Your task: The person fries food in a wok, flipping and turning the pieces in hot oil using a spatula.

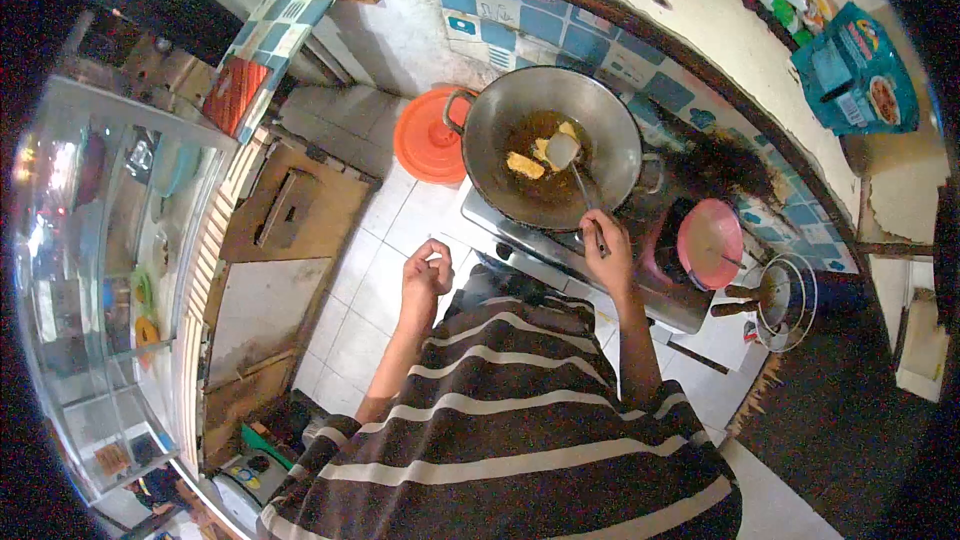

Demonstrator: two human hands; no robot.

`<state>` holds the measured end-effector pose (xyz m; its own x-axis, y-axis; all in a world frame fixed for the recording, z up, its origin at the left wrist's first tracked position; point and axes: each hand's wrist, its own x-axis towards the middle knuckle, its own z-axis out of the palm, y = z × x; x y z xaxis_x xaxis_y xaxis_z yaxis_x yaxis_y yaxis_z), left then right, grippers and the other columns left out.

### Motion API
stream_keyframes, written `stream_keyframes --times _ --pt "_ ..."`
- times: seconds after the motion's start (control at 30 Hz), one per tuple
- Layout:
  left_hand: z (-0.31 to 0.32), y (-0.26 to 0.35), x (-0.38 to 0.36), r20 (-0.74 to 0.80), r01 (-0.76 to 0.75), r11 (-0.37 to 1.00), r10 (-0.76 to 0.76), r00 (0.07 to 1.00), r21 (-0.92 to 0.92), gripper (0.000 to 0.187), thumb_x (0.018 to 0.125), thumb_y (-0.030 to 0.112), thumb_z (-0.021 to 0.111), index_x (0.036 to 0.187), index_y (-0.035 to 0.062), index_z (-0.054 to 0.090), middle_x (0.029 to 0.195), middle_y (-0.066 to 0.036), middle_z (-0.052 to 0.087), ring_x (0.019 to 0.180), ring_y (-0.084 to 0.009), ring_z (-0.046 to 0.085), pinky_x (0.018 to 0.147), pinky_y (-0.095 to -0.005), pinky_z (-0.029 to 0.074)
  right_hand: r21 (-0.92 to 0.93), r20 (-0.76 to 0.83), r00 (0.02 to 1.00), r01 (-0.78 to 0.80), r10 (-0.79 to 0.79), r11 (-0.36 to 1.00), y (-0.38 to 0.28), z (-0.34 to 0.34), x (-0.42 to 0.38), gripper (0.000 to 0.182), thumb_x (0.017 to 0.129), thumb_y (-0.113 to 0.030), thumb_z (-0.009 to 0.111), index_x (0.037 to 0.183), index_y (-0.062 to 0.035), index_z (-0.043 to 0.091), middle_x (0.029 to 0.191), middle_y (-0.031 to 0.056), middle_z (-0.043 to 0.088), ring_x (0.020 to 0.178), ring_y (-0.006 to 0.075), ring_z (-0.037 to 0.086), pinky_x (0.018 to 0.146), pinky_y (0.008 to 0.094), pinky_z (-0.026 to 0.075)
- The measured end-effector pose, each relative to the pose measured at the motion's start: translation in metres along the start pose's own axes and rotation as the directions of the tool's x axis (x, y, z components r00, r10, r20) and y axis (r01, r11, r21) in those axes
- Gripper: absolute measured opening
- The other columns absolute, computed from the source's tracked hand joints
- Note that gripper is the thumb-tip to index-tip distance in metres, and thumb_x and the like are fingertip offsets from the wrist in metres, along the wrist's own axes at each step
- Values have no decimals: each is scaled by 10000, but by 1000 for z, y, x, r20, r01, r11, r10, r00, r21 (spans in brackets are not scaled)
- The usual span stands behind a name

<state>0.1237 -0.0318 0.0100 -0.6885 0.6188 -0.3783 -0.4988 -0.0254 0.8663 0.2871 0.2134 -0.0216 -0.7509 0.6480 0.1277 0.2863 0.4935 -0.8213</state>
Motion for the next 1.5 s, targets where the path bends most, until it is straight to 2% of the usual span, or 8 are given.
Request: stream_keyframes --times 0.07,0.47,0.7,0.8,1.07,1.17,1.23,1.5 --pt "-3 8 0 -2 -44 999 44 999 -6 249 858 -12 254 814 57 489 515 46 360 441 -49 260 432 -222 182 -43 -13 997 76 -77 996 5 5 -1 123 886 -136 522 932 -31 568 836 138 636 752 327 624 692 374 485" --pt "-40 4 14 14 30 994 -29 999 -102 273 635 -78 327 813 62 481 520 34 370 446 -64 276 434 -230 190 -76 20 995 102 -101 992 -16 24 -13 98 876 -101 532 882 -9 564 809 132 582 767 293 579 719 335 449" --pt "-57 -5 18 8 23 1000 -23 1000 -7 173 888 142 335 778 99 462 513 53 352 435 -49 268 413 -215 191 -121 4 985 171 -172 978 -16 38 -21 75 877 -90 544 911 -28 567 846 118 609 787 268 597 726 348 471" --pt "-61 -1 21 47 79 990 -74 996 -119 239 653 -48 342 814 59 482 510 42 354 445 -68 285 430 -231 196 -102 -11 994 108 -109 989 -22 43 -18 90 882 -87 526 877 -11 575 836 98 615 802 230 597 756 308 454" --pt "-57 8 30 51 19 998 -16 999 -60 255 653 -50 328 818 61 487 514 40 351 448 -66 284 428 -229 204 -168 -306 945 66 -115 984 11 58 -10 152 916 -174 550 914 -29 594 794 58 621 710 169 578 663 275 458" --pt "-53 7 35 77 -6 998 12 997 -66 166 699 27 376 818 70 482 513 45 352 443 -62 281 425 -225 205 577 -138 865 -326 483 749 8 54 -2 162 921 -213 558 913 -57 600 771 32 605 612 114 536 532 236 421" --pt "-46 7 36 68 -28 999 30 997 -20 107 793 184 479 824 82 468 510 58 342 437 -58 275 422 -222 198 611 -59 860 -371 507 700 19 51 1 174 916 -236 563 904 -65 594 747 26 585 571 96 509 477 216 373" --pt "0 -3 38 100 34 997 -27 995 -73 180 724 -18 341 814 66 472 511 43 347 443 -62 295 426 -218 228 808 146 856 -393 497 440 18 47 13 243 919 -287 539 866 -50 542 640 22 495 508 108 459 448 237 347"
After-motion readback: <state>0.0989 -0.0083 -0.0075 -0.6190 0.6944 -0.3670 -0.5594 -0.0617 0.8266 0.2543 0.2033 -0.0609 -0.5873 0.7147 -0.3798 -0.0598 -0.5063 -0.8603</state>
